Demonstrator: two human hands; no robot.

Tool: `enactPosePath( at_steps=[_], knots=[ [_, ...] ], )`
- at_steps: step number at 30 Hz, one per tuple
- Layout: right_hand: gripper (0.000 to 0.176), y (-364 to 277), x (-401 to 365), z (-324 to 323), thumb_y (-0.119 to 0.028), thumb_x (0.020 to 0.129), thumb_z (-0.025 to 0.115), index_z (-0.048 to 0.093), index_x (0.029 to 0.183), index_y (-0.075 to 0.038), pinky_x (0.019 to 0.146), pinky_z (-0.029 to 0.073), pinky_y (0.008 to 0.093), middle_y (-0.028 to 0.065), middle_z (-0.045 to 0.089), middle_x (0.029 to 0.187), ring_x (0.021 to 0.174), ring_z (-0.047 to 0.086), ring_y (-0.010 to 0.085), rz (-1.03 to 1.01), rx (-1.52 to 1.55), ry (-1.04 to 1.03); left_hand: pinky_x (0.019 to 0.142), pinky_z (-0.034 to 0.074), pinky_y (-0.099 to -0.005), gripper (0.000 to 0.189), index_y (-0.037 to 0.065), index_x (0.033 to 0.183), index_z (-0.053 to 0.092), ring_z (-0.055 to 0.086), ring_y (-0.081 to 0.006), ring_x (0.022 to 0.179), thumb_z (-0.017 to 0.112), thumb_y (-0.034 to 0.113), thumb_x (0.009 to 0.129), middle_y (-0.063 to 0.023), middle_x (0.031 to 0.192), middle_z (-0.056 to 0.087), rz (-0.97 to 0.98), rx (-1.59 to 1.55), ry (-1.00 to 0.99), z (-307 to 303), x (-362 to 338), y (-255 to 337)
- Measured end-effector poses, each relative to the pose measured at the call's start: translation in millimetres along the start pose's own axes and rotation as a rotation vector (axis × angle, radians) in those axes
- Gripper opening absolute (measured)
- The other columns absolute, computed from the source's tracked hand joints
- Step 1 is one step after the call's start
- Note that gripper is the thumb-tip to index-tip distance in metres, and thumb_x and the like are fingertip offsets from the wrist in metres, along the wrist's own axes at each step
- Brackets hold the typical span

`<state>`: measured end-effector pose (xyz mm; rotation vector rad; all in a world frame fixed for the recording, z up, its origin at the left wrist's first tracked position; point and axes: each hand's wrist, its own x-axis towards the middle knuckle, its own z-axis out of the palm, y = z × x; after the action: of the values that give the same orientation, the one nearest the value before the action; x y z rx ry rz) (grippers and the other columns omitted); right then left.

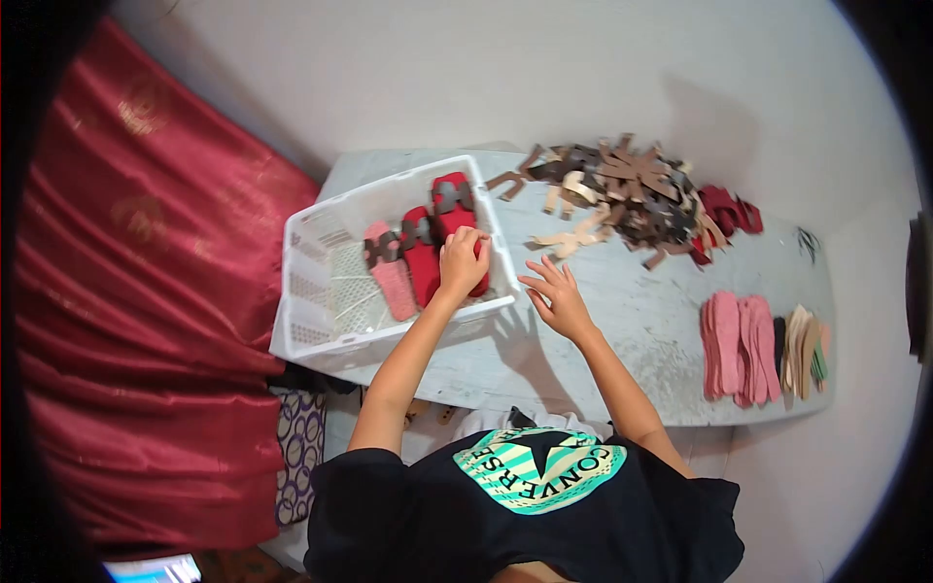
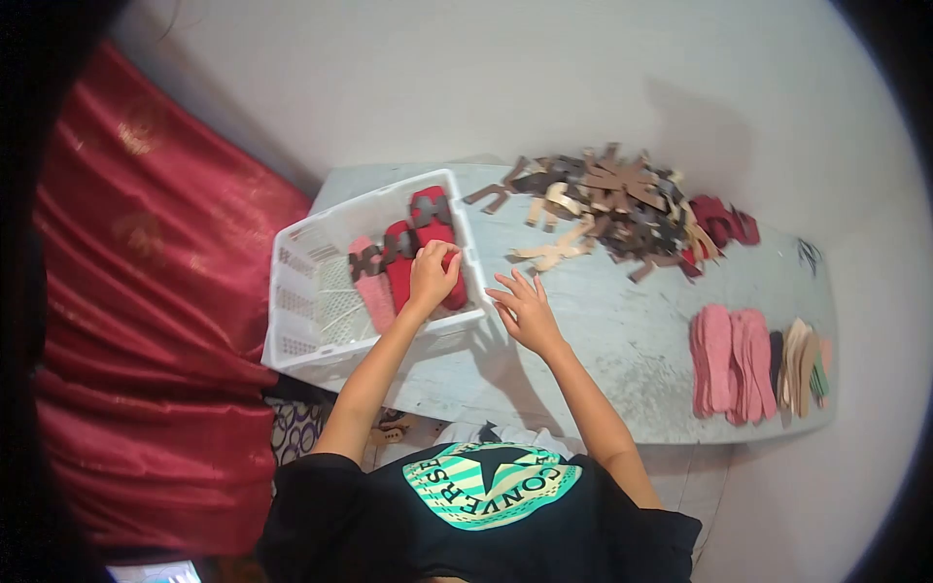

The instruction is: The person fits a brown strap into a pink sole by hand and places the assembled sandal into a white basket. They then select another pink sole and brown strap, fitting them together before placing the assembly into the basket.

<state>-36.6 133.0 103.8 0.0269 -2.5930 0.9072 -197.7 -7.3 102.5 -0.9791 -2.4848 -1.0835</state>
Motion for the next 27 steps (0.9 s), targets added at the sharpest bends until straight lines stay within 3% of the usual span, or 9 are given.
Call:
enactPosePath(
  at_steps=[10,13,16,19,20,27],
  knots=[
    [0.026,69,-156,-84,-0.02,0.086,0.053,0.06,0.11,-0.017,0.103,0.021,0.054,0.0082,0.047,0.128,0.129,0.031,0.0308,0.571,-0.111,0.276,0.072,0.037,-0.0396,0.014,0.013,0.09,0.06,0.051,-0.0255,0.086,0.061,0.017,0.076,-0.0036,0.09,0.054,0.371,-0.201,-0.362,123,-43,136],
    [0.026,84,-213,-97,-0.02,0.085,0.054,0.06,0.109,-0.015,0.101,0.025,0.0505,0.0092,0.049,0.125,0.125,0.036,0.031,0.683,-0.148,0.408,0.07,0.038,-0.0399,0.015,0.012,0.09,0.06,0.052,-0.0264,0.085,0.062,0.017,0.076,-0.0045,0.091,0.054,0.448,-0.282,-0.518,157,-71,168],
    [0.025,104,-263,-111,-0.017,0.082,0.055,0.06,0.106,-0.012,0.091,0.036,0.0409,0.0081,0.052,0.119,0.111,0.047,0.0283,0.89,-0.245,0.697,0.07,0.041,-0.0414,0.018,0.012,0.092,0.06,0.053,-0.0275,0.087,0.062,0.017,0.075,-0.0066,0.092,0.055,0.515,-0.335,-0.652,189,-96,202],
    [0.027,115,-297,-132,-0.017,0.082,0.055,0.059,0.108,-0.01,0.09,0.037,0.0405,0.0084,0.052,0.118,0.109,0.048,0.028,1.042,-0.43,0.844,0.073,0.042,-0.0424,0.021,0.012,0.094,0.059,0.054,-0.0287,0.09,0.062,0.017,0.074,-0.008,0.093,0.055,0.572,-0.372,-0.773,212,-118,233],
    [0.032,116,-306,-141,-0.017,0.081,0.056,0.056,0.111,-0.008,0.091,0.036,0.0416,0.0111,0.052,0.119,0.112,0.047,0.0297,1.152,-0.414,0.792,0.074,0.042,-0.0423,0.021,0.012,0.095,0.058,0.054,-0.029,0.091,0.062,0.017,0.074,-0.0084,0.094,0.055,0.597,-0.382,-0.806,218,-123,242],
    [0.053,151,-342,-152,-0.017,0.079,0.057,0.041,0.129,-0.009,0.098,0.033,0.0423,0.02,0.036,0.134,0.122,0.037,0.0352,1.132,-0.485,0.753,0.077,0.045,-0.0414,0.024,0.009,0.096,0.059,0.056,-0.0325,0.09,0.062,0.017,0.074,-0.0122,0.095,0.058,0.638,-0.463,-0.905,247,-146,296]
  ],
)
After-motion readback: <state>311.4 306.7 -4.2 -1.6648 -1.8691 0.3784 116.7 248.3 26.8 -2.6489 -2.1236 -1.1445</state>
